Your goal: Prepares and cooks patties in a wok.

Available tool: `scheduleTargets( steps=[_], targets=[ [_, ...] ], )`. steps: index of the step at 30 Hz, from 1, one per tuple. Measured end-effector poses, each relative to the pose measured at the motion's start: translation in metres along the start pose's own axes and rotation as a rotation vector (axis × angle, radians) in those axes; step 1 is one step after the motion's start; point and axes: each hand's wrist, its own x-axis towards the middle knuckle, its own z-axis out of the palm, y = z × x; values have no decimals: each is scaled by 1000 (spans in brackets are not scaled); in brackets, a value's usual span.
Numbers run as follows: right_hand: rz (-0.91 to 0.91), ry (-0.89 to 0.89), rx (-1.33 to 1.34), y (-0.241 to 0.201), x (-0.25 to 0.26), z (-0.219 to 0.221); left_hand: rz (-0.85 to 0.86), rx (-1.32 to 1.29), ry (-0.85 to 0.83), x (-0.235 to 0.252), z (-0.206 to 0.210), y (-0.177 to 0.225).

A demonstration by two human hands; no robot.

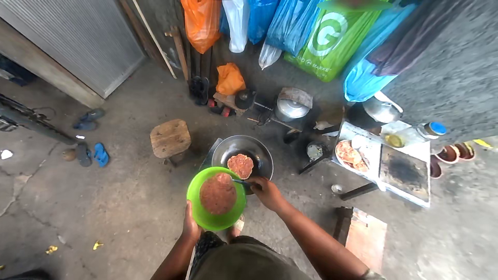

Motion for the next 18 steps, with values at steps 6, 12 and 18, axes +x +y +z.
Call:
scheduleTargets(
  steps=[6,12,18],
  targets=[
    [21,140,38,11,31,-20,19,7,-20,-1,-6,-3],
    [230,127,-168,45,90,-14,16,-22,-2,-12,-13,0],
    [414,96,-318,54,125,14,65,-57,9,-24,-24,1]
  ],
)
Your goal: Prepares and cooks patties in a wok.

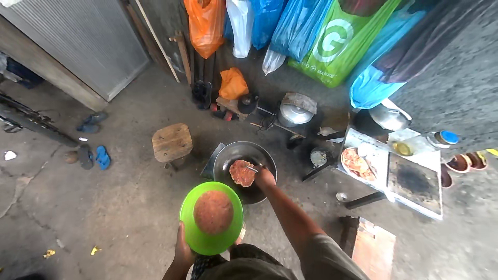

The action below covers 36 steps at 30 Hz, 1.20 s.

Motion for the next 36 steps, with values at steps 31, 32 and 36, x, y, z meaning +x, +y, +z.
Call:
scheduleTargets(
  steps=[31,32,36],
  targets=[
    [39,65,-161,0,-7,17,39,-23,-39,-9,-13,-4],
    [37,68,-175,1,-8,17,41,-32,-40,-8,-13,-4],
    [43,119,-170,4,-18,6,41,-13,-14,-6,-11,-3]
  ],
)
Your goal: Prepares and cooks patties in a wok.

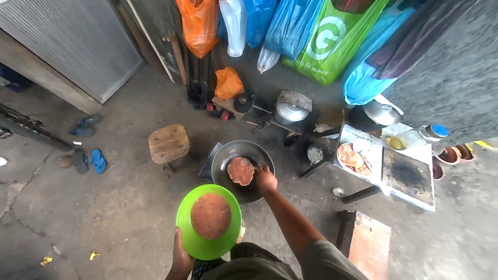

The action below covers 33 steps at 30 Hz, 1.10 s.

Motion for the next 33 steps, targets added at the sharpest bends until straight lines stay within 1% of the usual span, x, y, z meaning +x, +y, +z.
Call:
scheduleTargets(
  steps=[6,8,12,15,18,20,22,24,27,28,30,31,32,33],
  targets=[
    [18,65,55,18,-13,-25,-12,-19,8,7,6,2],
    [21,44,46,23,-13,-27,-15,-25,1,10,10,2],
    [22,-56,-9,20,-3,-18,-27,-54,-27,15,19,6],
    [17,-75,-42,17,3,-9,-36,-11,-27,22,23,7],
    [44,-38,19,19,-1,-10,-48,31,-21,29,25,6],
    [27,-2,114,22,-13,-21,-54,33,-13,32,30,8],
    [-41,55,211,24,-32,-36,-52,14,-4,35,34,9],
    [-157,149,308,26,-58,-52,-57,15,-6,38,36,8],
    [-441,328,388,25,-91,-57,-67,31,-6,43,42,8],
    [-546,397,368,23,-98,-53,-70,38,-8,43,44,8],
    [-713,591,246,16,-104,-39,-81,44,-11,44,50,8],
    [-763,691,168,12,-103,-31,-89,47,-10,44,53,9],
    [-787,749,108,9,-102,-24,-97,49,-15,43,55,10],
    [-788,762,78,8,-103,-17,-101,46,-23,43,56,9]
  ],
)
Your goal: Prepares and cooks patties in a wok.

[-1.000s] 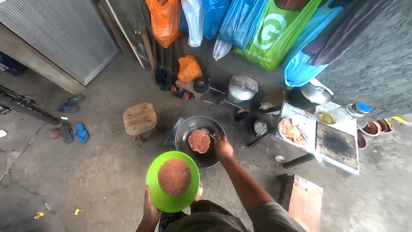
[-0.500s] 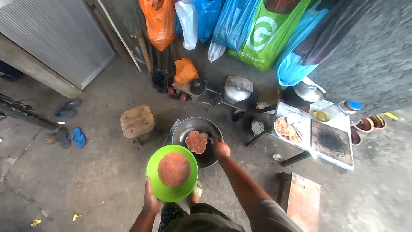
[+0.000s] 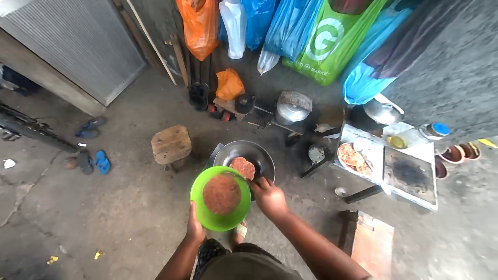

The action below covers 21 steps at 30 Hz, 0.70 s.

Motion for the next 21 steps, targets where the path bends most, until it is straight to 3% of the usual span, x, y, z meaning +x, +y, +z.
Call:
scheduleTargets(
  steps=[2,4,6,10,21],
  targets=[
    [89,-143,47,-6,-3,0,-2,-8,-10,2,0,-2],
    [334,-553,187,-12,7,-18,-12,2,-1,2,0,-4],
    [487,-774,349,-5,17,-25,-27,23,12,1,-1,-4],
    [564,-730,540,4,10,-24,-51,41,33,-1,-2,-4],
    [574,-680,584,10,3,-34,-48,54,13,-8,-2,-7]
  ],
)
